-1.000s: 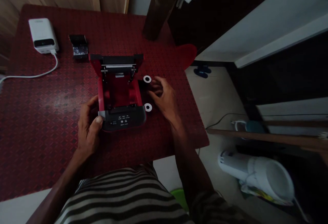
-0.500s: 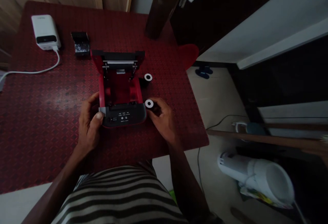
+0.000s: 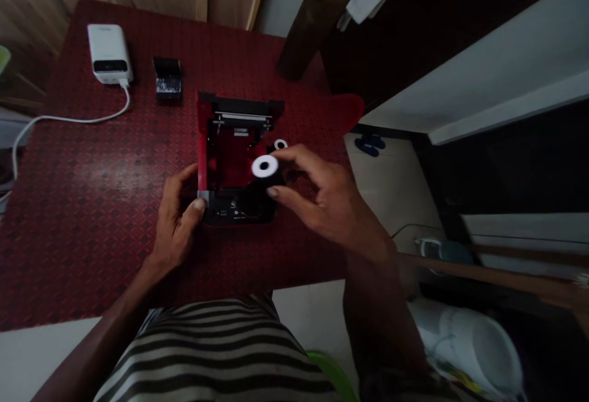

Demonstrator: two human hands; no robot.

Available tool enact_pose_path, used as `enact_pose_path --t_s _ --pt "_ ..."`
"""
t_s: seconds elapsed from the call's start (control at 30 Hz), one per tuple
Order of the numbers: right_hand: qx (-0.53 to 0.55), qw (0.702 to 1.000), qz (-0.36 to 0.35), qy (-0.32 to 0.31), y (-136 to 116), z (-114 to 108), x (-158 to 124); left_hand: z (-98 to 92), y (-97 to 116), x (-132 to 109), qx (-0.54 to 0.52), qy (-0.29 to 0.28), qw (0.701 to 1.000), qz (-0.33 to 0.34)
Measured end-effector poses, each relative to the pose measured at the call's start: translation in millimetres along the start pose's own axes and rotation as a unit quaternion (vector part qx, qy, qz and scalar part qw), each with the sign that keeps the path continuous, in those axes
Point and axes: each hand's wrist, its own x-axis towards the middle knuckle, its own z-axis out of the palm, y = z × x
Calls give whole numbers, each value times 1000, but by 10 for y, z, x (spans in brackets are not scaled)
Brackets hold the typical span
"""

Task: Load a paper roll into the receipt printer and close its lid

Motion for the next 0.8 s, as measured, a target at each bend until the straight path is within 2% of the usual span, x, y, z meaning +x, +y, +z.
enact_pose_path --t_s 0.1,0.23,0.63,0.8 --pt "-119 990 -29 -64 -81 159 283 -8 -30 -11 -6 -8 1000 -4" --pt "-206 972 -6 -116 -137 387 482 -18 -49 -23 -7 -14 1000 -18" --pt "-314 946 6 -87 -25 721 701 -12 21 -27 -19 -13 999 -27" --pt "-307 946 17 -102 -43 675 726 -17 24 -14 -13 -12 1000 -21"
